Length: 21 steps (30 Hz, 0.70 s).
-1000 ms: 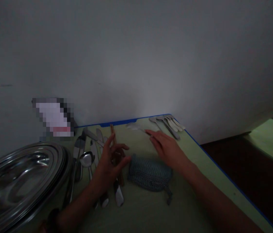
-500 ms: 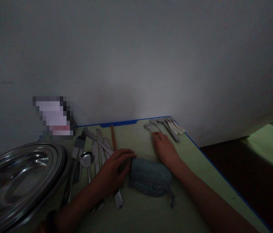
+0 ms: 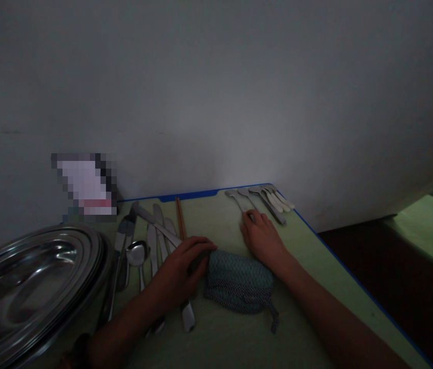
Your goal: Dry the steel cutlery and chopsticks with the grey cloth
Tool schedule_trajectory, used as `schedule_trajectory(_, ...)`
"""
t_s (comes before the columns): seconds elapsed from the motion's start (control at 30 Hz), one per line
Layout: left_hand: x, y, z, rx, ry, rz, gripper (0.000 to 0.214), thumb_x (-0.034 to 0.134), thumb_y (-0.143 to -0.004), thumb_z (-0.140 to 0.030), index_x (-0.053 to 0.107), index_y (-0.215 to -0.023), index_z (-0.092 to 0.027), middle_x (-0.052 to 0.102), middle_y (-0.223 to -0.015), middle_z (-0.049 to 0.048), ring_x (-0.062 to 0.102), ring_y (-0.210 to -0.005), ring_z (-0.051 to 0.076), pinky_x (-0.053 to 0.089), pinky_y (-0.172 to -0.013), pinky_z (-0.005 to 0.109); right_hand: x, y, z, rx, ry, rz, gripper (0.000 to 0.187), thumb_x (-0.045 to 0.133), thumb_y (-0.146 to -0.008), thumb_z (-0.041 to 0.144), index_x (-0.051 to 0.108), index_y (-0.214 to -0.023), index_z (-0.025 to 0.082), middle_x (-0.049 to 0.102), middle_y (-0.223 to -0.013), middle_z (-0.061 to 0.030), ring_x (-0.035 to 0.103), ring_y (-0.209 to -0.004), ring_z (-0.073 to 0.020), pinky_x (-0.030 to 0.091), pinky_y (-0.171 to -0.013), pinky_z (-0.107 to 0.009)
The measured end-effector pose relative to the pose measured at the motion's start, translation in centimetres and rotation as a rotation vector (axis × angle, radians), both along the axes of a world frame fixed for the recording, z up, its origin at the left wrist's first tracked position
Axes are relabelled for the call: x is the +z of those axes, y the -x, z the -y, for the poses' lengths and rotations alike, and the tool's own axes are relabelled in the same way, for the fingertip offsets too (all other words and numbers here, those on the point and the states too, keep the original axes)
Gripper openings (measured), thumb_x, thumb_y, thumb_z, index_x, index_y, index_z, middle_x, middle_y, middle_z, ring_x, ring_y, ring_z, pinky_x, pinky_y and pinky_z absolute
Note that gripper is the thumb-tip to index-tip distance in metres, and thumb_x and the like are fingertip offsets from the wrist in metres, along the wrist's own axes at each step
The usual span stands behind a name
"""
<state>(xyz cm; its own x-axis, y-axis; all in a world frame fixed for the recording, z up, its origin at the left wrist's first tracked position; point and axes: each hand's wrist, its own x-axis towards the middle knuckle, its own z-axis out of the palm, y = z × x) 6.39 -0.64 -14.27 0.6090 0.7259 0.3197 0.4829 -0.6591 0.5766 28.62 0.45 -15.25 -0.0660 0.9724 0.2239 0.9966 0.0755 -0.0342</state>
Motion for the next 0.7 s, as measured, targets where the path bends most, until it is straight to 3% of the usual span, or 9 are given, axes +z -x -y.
schedule_trajectory(0.23,0.05,0.01,0.04,-0.012,0.003,0.008,0.026,0.041,-0.087,-0.016,0.056,-0.108,-0.023,0.058,-0.110,0.0051,0.056,-0.102,0.018,0.046,-0.090,0.036,0.30,0.29,-0.27,-0.038,0.024,-0.035,0.033,0.034,-0.090,0.020,0.052,-0.114,0.007,0.050,-0.113,-0.0190,0.046,-0.104,-0.0268,0.040,-0.086,-0.036)
schedule_trajectory(0.7,0.53,-0.11,0.11,-0.010,0.022,-0.017,0.026,0.040,-0.088,-0.016,0.055,-0.107,-0.023,0.058,-0.109,0.0055,0.055,-0.102,0.019,0.046,-0.089,0.037,0.49,0.67,-0.16,-0.121,0.014,0.010,0.038,0.032,-0.090,0.024,0.049,-0.119,0.007,0.051,-0.108,-0.0175,0.050,-0.098,-0.0267,0.042,-0.082,-0.035)
